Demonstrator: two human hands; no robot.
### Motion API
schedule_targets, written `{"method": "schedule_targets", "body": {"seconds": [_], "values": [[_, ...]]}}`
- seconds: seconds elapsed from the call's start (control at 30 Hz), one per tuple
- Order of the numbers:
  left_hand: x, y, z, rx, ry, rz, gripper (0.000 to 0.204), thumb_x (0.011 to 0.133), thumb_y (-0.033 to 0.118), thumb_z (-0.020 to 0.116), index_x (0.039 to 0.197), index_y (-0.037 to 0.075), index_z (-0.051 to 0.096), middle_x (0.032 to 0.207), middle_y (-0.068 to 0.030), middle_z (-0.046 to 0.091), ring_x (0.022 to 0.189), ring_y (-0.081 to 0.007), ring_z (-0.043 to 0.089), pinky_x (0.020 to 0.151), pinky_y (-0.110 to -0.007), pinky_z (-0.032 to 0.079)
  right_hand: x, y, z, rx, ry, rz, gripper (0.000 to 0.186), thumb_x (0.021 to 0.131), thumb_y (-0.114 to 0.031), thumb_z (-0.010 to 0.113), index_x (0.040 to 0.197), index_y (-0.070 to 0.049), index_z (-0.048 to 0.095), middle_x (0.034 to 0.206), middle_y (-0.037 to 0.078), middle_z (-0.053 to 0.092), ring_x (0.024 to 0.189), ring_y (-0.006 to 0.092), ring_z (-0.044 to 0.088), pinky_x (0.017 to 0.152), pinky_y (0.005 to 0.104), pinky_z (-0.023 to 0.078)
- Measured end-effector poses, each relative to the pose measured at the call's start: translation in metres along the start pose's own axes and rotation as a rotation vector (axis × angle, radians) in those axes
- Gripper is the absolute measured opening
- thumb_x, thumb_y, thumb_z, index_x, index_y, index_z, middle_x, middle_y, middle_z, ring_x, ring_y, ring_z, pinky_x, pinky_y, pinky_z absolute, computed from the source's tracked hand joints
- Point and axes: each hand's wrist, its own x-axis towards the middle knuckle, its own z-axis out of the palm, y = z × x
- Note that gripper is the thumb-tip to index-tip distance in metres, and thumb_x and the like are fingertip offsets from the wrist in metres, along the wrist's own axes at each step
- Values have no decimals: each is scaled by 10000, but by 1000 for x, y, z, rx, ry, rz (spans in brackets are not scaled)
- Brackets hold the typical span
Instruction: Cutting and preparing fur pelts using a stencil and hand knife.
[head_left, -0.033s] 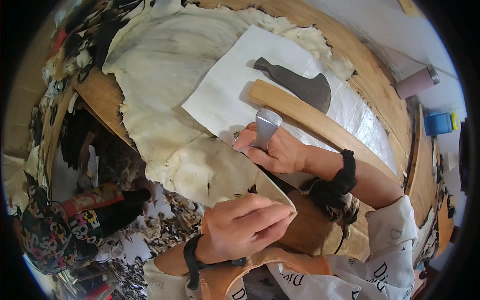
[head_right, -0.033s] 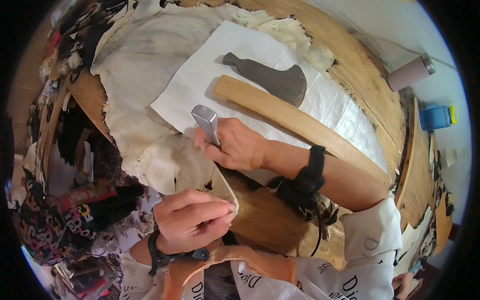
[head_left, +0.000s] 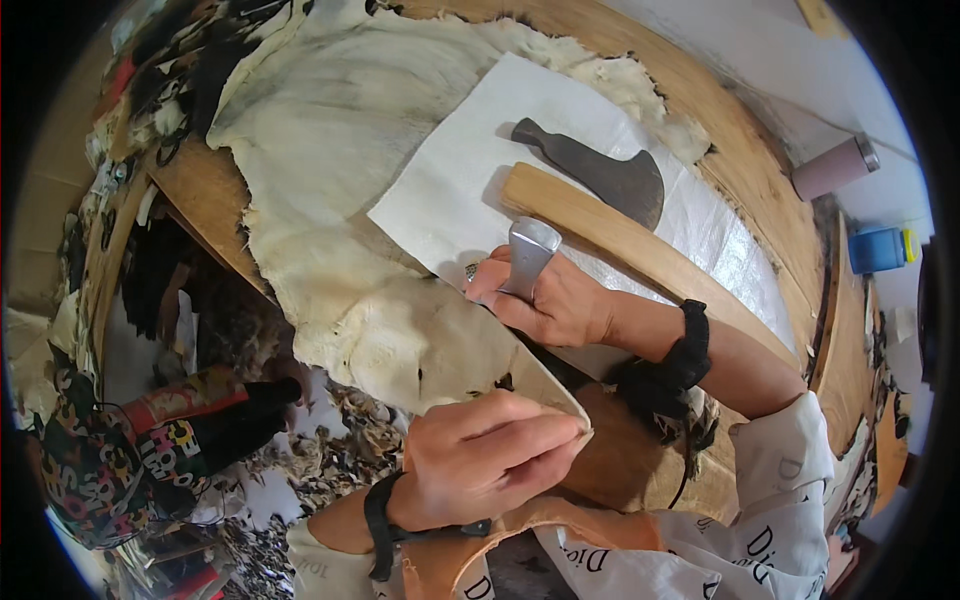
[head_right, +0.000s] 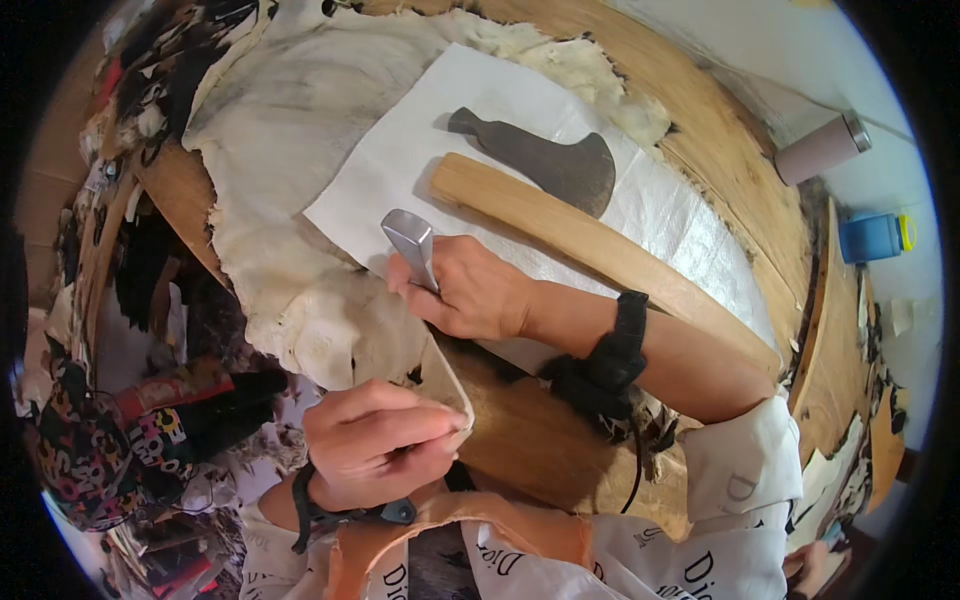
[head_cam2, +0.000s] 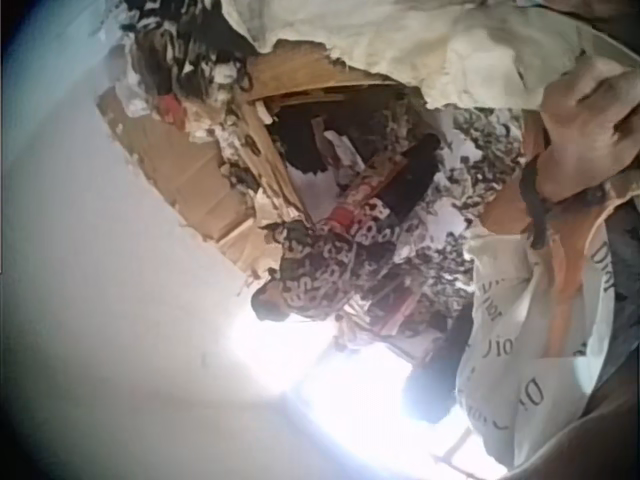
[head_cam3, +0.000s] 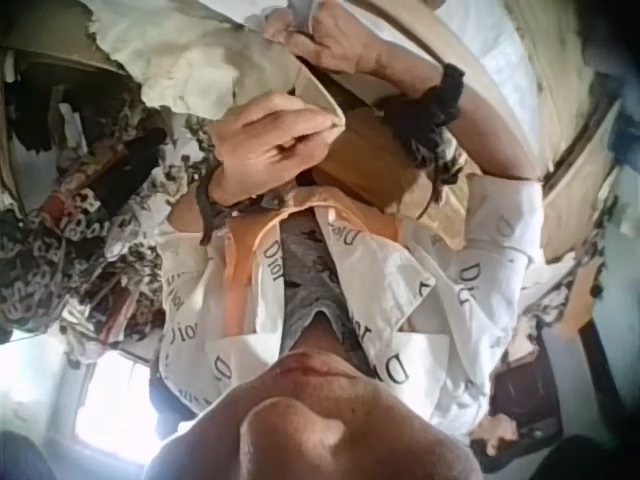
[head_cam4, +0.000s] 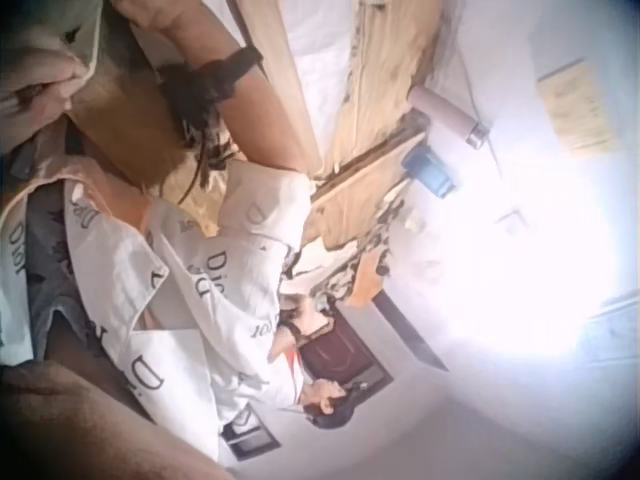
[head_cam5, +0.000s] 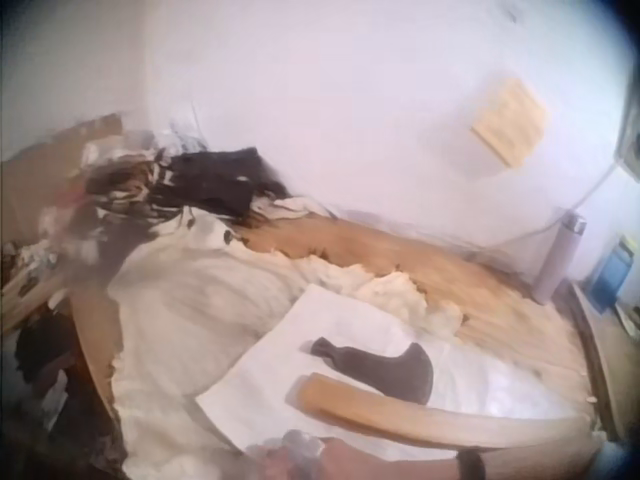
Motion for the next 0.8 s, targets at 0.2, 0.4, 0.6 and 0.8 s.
{"method": "schedule_targets", "body": {"seconds": [0.2,0.4,0.6,0.8], "values": [[6,8,-46,-150,-69,-67,218,641,-3,729,840,69,679,704,-33,615,505,-120,567,442,-224,439,24,6,7,-70,-2,-23,169,772,-96,519,910,-9,563,757,206,575,723,384,555,681,410,441],[-7,-9,-91,-271,-33,-60,264,619,-12,742,873,36,688,726,-52,629,469,-80,519,424,-187,395,32,16,9,-90,3,-40,176,791,-127,518,916,-14,570,692,225,546,671,387,541,639,425,432],[-26,-3,-107,-612,257,-217,92,726,-58,646,812,-35,622,728,-124,577,512,-120,587,454,-209,472,47,10,7,-134,-26,35,181,799,-135,505,919,-13,566,589,213,518,596,386,539,591,426,439],[-16,-16,-132,-692,-26,-136,94,740,-67,636,832,-76,620,733,-152,579,530,-153,602,443,-216,468,59,9,14,-74,-8,45,175,791,-130,507,917,-20,559,626,222,531,630,387,546,618,430,439]]}}
